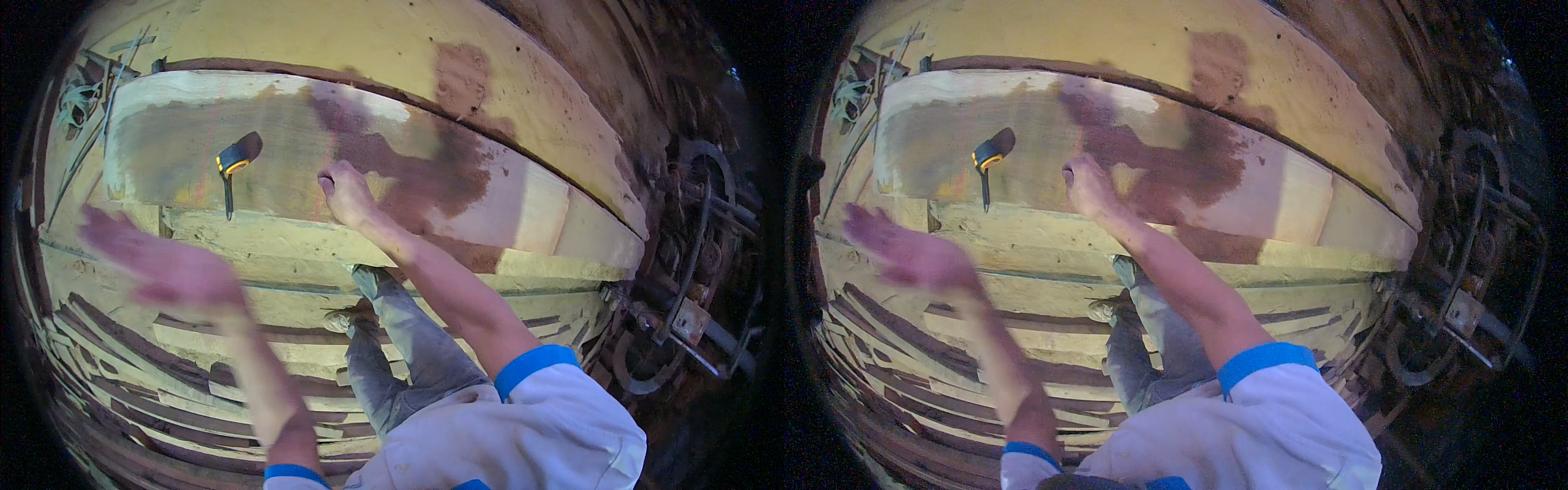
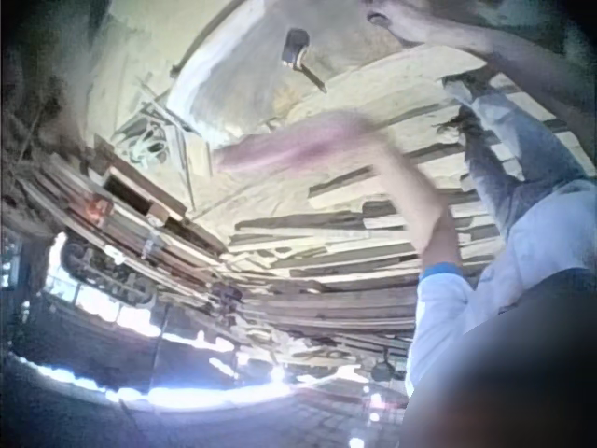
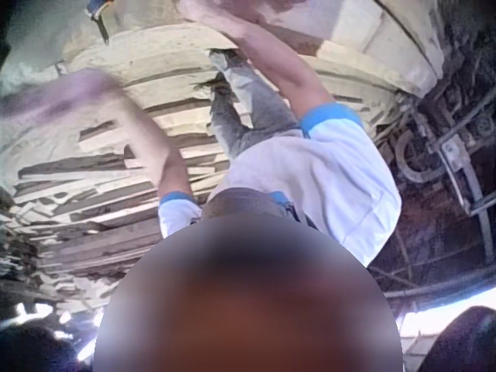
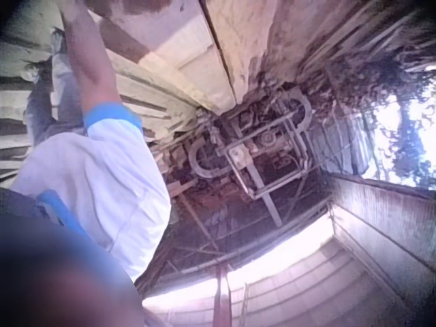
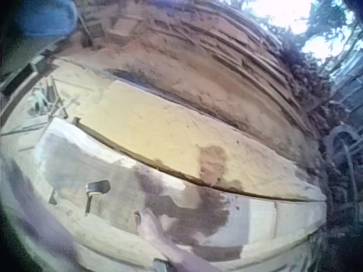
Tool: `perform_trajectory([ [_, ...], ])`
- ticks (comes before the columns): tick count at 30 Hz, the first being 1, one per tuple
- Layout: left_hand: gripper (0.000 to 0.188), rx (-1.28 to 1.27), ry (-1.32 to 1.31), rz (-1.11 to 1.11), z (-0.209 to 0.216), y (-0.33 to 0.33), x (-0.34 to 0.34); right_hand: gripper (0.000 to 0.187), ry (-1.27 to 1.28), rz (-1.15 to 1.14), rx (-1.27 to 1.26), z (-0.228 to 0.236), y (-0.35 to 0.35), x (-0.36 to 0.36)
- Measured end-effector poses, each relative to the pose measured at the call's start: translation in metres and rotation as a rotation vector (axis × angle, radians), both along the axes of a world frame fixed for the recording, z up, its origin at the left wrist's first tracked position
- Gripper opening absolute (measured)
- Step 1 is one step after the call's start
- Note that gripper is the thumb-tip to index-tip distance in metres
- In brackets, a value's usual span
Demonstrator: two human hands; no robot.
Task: The person measures a wooden surface with a tape measure and marks it with a pencil. They then pick up a red handheld device and a cloth, wipe the wood, and place the device on the surface.
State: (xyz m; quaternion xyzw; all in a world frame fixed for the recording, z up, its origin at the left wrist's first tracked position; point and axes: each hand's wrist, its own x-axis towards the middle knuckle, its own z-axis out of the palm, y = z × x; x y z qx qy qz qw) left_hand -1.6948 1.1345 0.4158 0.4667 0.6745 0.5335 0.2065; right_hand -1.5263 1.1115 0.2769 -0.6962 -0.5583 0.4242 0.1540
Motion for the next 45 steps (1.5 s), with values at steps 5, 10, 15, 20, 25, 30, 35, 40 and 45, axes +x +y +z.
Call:
perform_trajectory([
  [5, 0.078, -0.453, -1.361, -0.400, -0.001, -0.041, 0.123, 0.015, 0.084, -0.288, -0.028, 0.000, -0.009, 0.006],
  [10, 0.086, -0.039, -1.685, -0.223, -0.008, -0.047, 0.037, 0.020, 0.172, -0.270, -0.068, -0.008, 0.008, 0.017],
  [15, 0.090, -0.015, -1.898, -0.121, 0.018, -0.074, -0.018, 0.019, 0.510, -0.361, -0.179, -0.001, 0.020, -0.015],
  [20, 0.085, -0.085, -1.795, -0.090, 0.023, -0.141, -0.073, 0.025, 0.886, -0.482, -0.340, -0.001, 0.049, -0.031],
  [25, 0.090, -0.469, -1.490, 0.221, 0.019, -0.289, -0.122, 0.059, 0.048, -0.015, 0.090, -0.006, 0.101, -0.066],
  [30, 0.091, -0.621, -1.387, 0.695, 0.049, -0.453, -0.140, 0.094, -0.323, 0.338, 0.000, -0.013, 0.126, -0.116],
  [35, 0.090, -0.451, -1.376, 0.852, 0.079, -0.544, -0.150, 0.093, -0.679, 0.410, -0.137, -0.038, 0.157, -0.155],
  [40, 0.088, -0.035, -1.438, 0.873, 0.078, -0.537, -0.216, 0.060, -0.494, 0.675, -0.159, -0.009, 0.086, -0.218],
  [45, 0.060, -0.123, -1.166, 0.830, 0.114, -0.481, -0.300, 0.051, -0.064, 0.599, -0.098, 0.092, -0.063, -0.318],
])
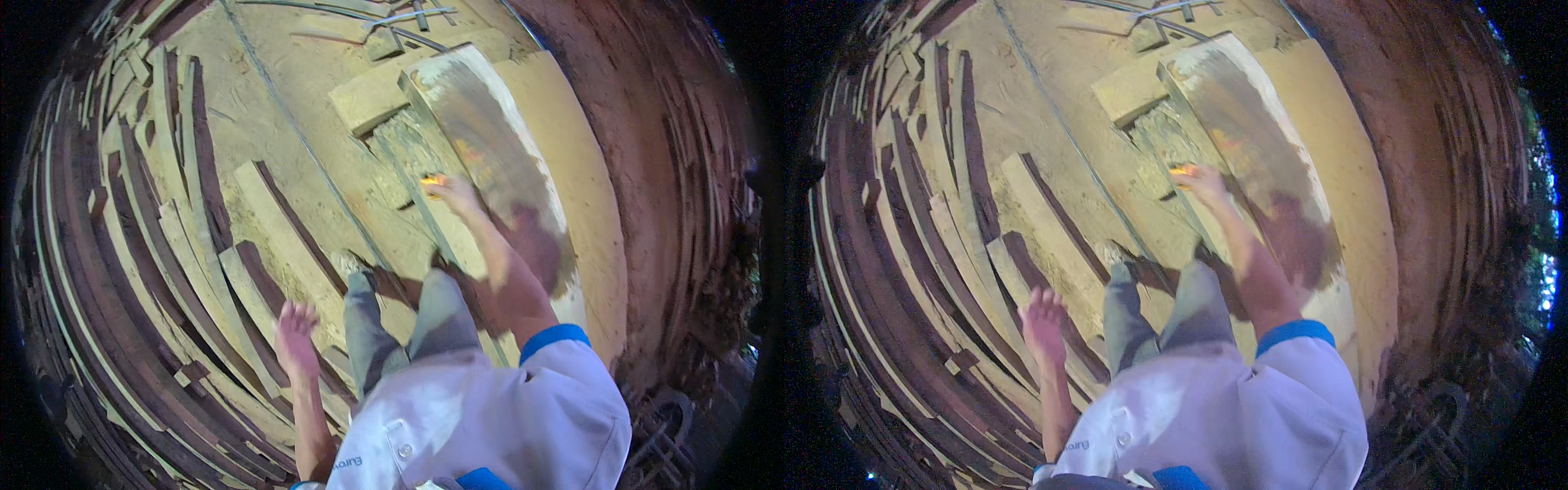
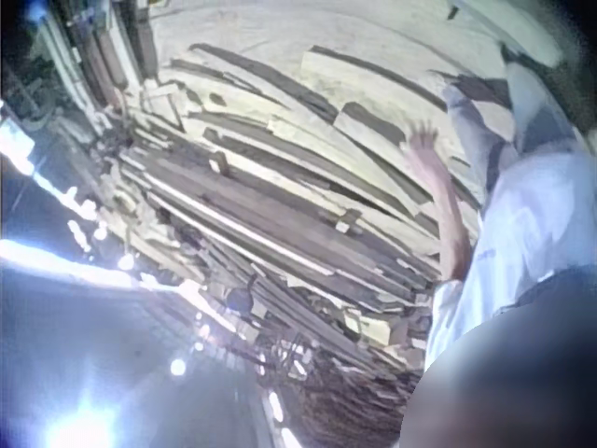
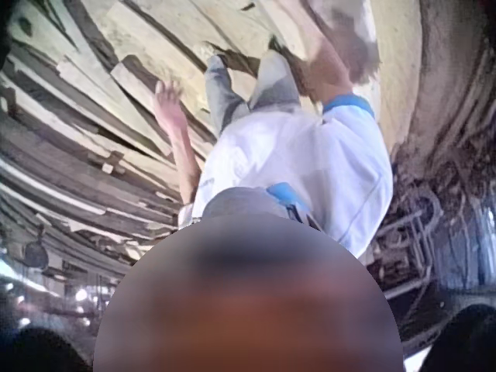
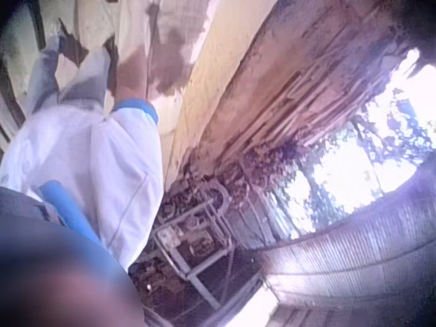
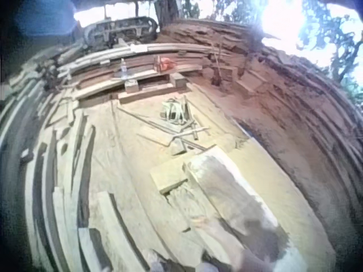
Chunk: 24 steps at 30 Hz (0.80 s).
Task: The person measures a wooden surface with a tape measure and marks it with a pencil. They then pick up a red handheld device and a cloth, wipe the wood, and place the device on the surface.
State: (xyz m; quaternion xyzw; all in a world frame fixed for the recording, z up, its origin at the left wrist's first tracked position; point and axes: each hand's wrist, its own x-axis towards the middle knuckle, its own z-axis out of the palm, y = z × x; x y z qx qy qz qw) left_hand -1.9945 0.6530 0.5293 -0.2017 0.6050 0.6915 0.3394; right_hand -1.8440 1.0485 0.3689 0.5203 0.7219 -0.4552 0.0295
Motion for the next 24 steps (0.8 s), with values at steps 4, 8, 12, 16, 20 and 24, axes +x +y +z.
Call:
perform_trajectory([
  [4, 0.029, -0.176, 0.573, -0.409, 0.071, 0.026, -0.026, 0.048, 0.183, 0.101, -0.034, 0.095, -0.087, -0.132],
  [8, 0.021, -0.063, 0.955, -0.551, 0.122, 0.046, -0.054, 0.065, 0.309, 0.202, -0.051, 0.184, -0.158, -0.245],
  [12, 0.022, -0.010, 0.966, -0.533, 0.140, 0.066, -0.087, 0.070, 0.248, 0.432, 0.015, 0.239, -0.184, -0.311],
  [16, 0.024, 0.052, 1.041, -0.485, 0.138, 0.091, -0.133, 0.068, 0.225, 0.509, 0.027, 0.259, -0.182, -0.364],
  [20, 0.021, 0.011, 1.098, -0.513, 0.128, 0.128, -0.189, 0.072, 0.240, 0.562, 0.025, 0.255, -0.154, -0.416],
  [24, 0.015, -0.001, 1.140, -0.558, 0.119, 0.186, -0.253, 0.073, 0.210, 0.646, 0.080, 0.241, -0.102, -0.476],
])
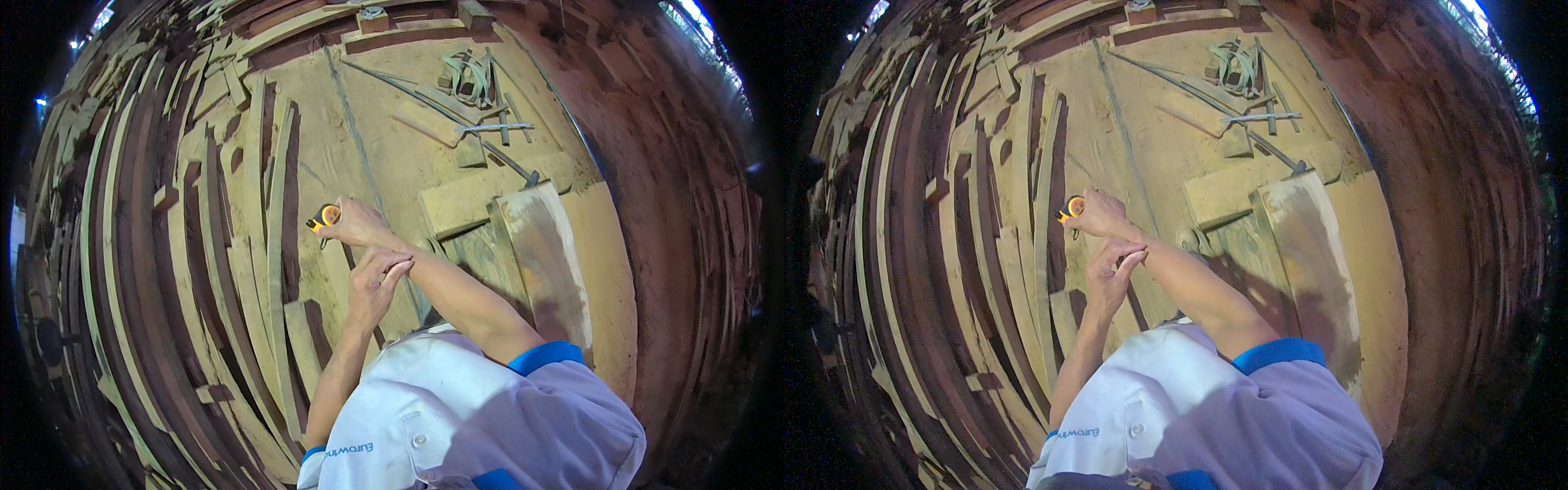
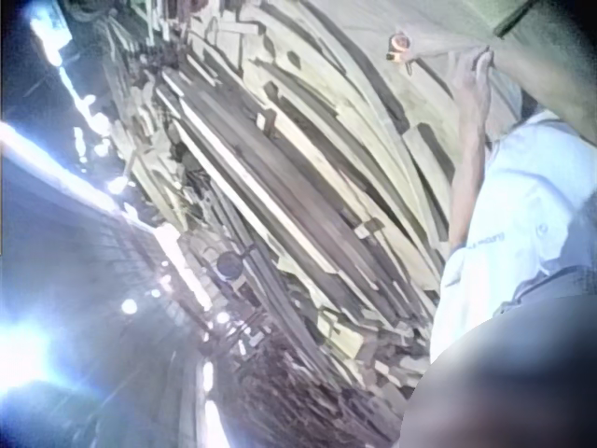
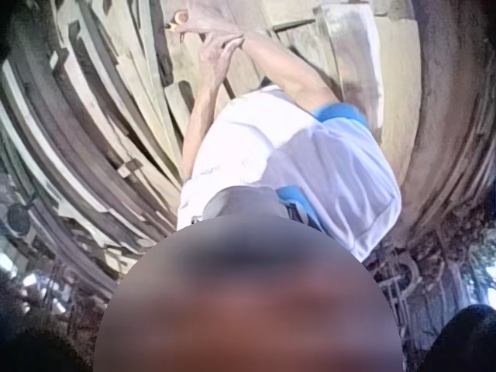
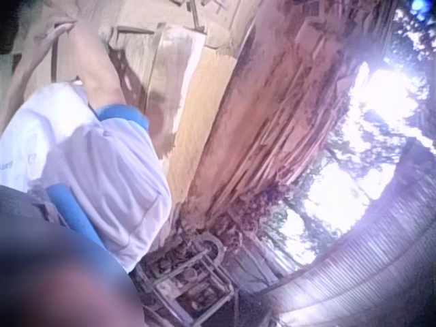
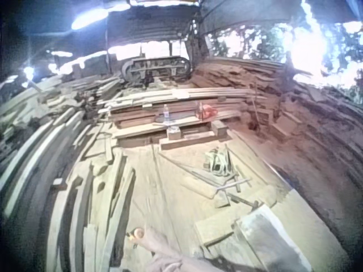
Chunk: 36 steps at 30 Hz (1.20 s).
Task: The person measures a wooden surface with a tape measure and marks it with a pencil. They then pick up a red handheld device and a cloth, wipe the wood, and place the device on the surface.
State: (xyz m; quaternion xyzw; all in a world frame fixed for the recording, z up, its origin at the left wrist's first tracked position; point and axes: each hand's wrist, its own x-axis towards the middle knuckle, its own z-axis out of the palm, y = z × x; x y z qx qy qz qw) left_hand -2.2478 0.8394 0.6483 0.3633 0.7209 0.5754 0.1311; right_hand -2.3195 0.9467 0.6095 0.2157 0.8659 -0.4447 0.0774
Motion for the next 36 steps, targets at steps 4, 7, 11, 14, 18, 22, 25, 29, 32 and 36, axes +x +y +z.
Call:
perform_trajectory([
  [4, 0.008, 0.058, -0.274, 0.008, -0.002, 0.070, -0.062, 0.076, 0.023, 0.067, 0.061, -0.015, 0.075, -0.056],
  [7, 0.009, 0.172, -0.652, 0.121, 0.002, 0.104, -0.120, 0.069, -0.004, 0.028, 0.020, -0.029, 0.129, -0.090],
  [11, 0.017, 0.395, -1.001, 0.216, 0.010, 0.120, -0.190, 0.059, -0.240, -0.012, -0.002, -0.061, 0.191, -0.121],
  [14, 0.022, 0.459, -1.100, 0.293, 0.017, 0.122, -0.242, 0.063, -0.355, 0.064, 0.013, -0.096, 0.228, -0.128],
  [18, 0.027, 0.460, -1.142, 0.369, 0.010, 0.131, -0.318, 0.070, -0.538, -0.052, 0.071, -0.167, 0.266, -0.121],
  [22, 0.029, 0.375, -1.107, 0.422, -0.020, 0.125, -0.413, 0.053, -0.585, 0.016, 0.040, -0.230, 0.308, -0.130],
  [25, 0.027, 0.240, -1.040, 0.478, -0.049, 0.110, -0.495, 0.052, -0.607, -0.196, 0.141, -0.233, 0.329, -0.135],
  [29, 0.023, 0.340, -1.062, 0.326, -0.069, 0.081, -0.586, 0.058, -0.675, -0.492, 0.095, -0.205, 0.336, -0.189],
  [32, 0.025, 0.159, -1.024, 0.363, -0.065, 0.071, -0.632, 0.062, -0.648, -0.630, 0.041, -0.182, 0.335, -0.268],
  [36, 0.019, 0.051, -0.833, 0.515, -0.055, 0.063, -0.691, 0.070, -0.623, -0.611, 0.062, -0.157, 0.337, -0.396],
])
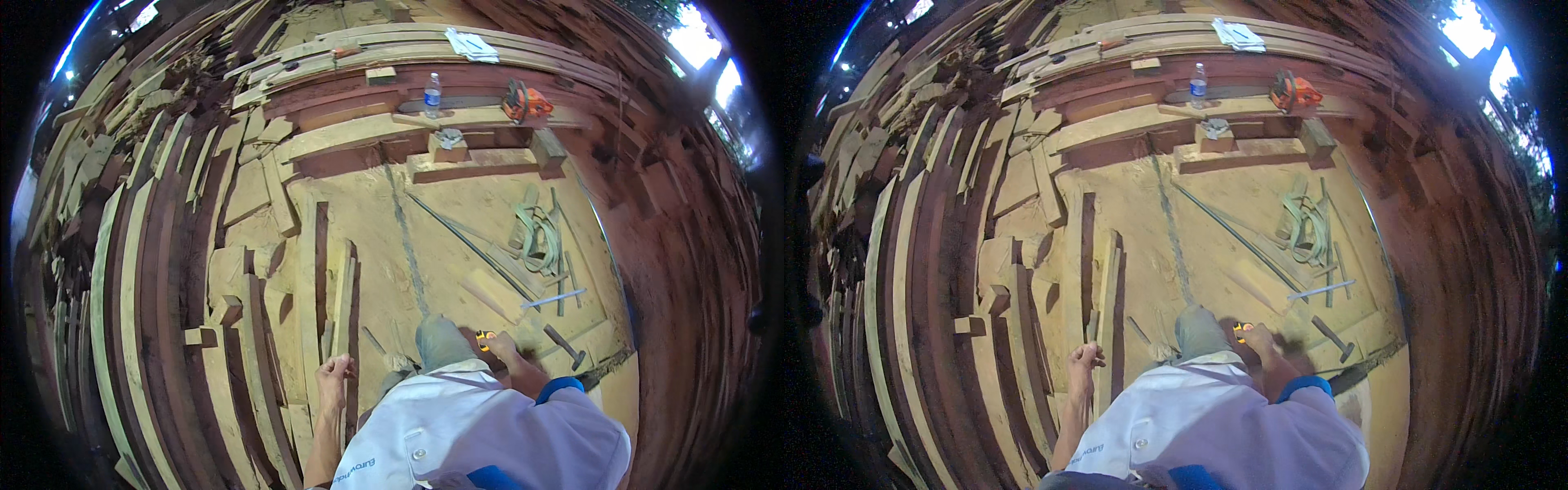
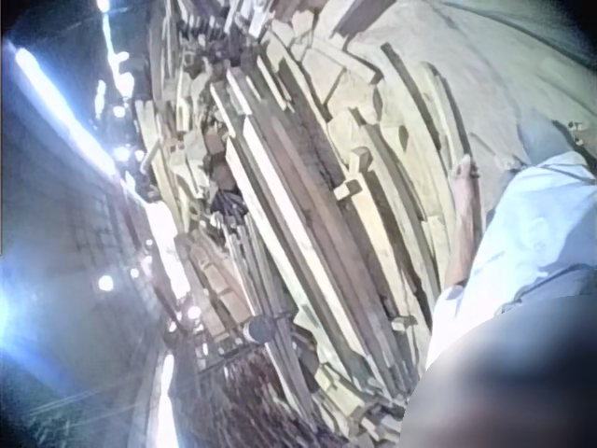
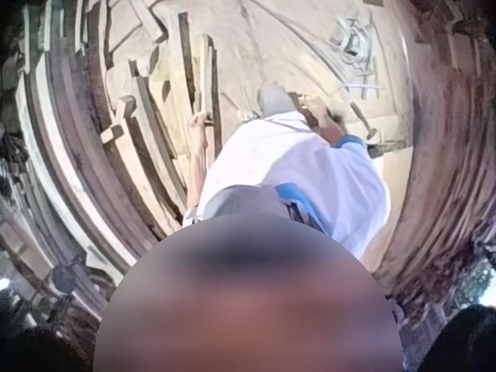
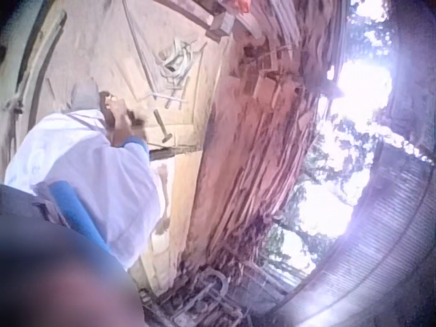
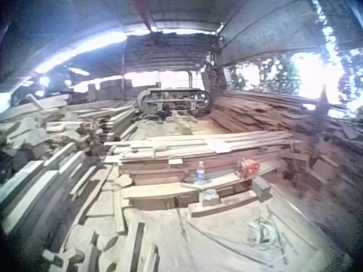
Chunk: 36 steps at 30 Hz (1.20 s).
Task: The person measures a wooden surface with a tape measure and marks it with a pencil. They then pick up a red handheld device and a cloth, wipe the wood, and place the device on the surface.
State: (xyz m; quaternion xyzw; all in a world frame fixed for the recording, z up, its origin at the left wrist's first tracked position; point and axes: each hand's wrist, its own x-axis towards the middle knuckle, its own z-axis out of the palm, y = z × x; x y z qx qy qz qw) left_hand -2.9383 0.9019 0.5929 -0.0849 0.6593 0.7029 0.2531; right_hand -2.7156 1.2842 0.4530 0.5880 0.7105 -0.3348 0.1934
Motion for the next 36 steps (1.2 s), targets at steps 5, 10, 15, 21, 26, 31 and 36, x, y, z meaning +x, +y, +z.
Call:
perform_trajectory([
  [5, 0.016, 0.006, -0.063, 0.218, -0.015, -0.018, -0.060, 0.074, 0.063, 0.253, 0.042, 0.011, 0.013, -0.179],
  [10, 0.034, 0.027, -0.092, 0.359, -0.043, -0.013, -0.106, 0.082, 0.034, 0.469, -0.027, -0.026, 0.048, -0.359],
  [15, 0.034, -0.169, -0.289, 0.618, -0.051, 0.035, -0.186, 0.064, 0.093, 0.677, -0.035, -0.083, 0.087, -0.541],
  [21, 0.032, -0.105, -0.329, 0.690, -0.013, 0.095, -0.249, 0.058, 0.127, 0.826, -0.090, -0.048, 0.148, -0.717],
  [26, 0.031, -0.162, -0.340, 0.496, 0.019, 0.129, -0.298, 0.059, 0.339, 0.686, 0.043, 0.001, 0.201, -0.807],
  [31, 0.040, -0.180, -0.289, 0.131, 0.069, 0.171, -0.329, 0.056, 0.589, 0.483, 0.058, 0.029, 0.266, -0.830],
  [36, 0.042, -0.135, -0.301, -0.133, 0.087, 0.211, -0.377, 0.043, 0.735, 0.263, 0.166, 0.080, 0.335, -0.874],
])
